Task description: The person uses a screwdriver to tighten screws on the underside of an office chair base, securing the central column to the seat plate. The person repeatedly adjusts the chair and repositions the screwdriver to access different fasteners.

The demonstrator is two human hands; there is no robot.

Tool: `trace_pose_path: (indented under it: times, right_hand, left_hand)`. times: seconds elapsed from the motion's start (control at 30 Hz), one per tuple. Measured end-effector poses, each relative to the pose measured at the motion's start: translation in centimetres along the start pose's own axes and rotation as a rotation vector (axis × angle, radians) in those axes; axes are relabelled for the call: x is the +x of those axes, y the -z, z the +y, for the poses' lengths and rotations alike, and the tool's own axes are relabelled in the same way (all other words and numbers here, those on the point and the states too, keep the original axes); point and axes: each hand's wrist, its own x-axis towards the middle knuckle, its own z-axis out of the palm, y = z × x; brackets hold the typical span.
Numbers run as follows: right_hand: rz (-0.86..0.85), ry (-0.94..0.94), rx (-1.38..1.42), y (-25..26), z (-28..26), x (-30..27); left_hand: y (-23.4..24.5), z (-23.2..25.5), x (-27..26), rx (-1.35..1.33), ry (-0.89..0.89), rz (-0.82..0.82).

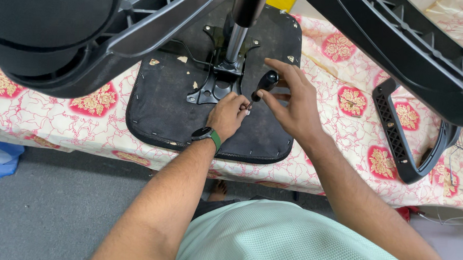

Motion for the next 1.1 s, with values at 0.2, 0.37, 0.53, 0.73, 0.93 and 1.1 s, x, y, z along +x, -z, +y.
trace_pose_path:
  times: [0.2,0.37,0.53,0.73,0.93,1.1]
  right_hand:
    - [0.089,0.066,0.011,-0.4,0.1,-0.6]
    - [0.166,0.032,-0.007,-0.7,0.5,-0.6]
    - [0.116,0.064,0.029,-1.0,0.5,-0.7]
    - [0.128,0.049,0.032,-1.3,0.8,-1.0]
    - [0.130,-0.025,0.013,-0.4,1.6,-1.4]
    - [0.062,0.006,-0.025,0.2,1.9,-1.6]
  left_hand:
    - [-0.5,-0.1,-0.1,0.067,-0.039,0.035]
    - [-0.4,0.0,-0.4,0.048,-0.048,0.038]
    - [0.0,0.0,-0.7,0.019,-0.066,0.064]
    - [0.1,0.2,-0.6,-0.004,-0.072,0.064]
    - [0.1,0.6,-0.6,0.011,-0.021,0.036]
    - [0.1,0.5,-0.7,0.016,-0.030,0.047]
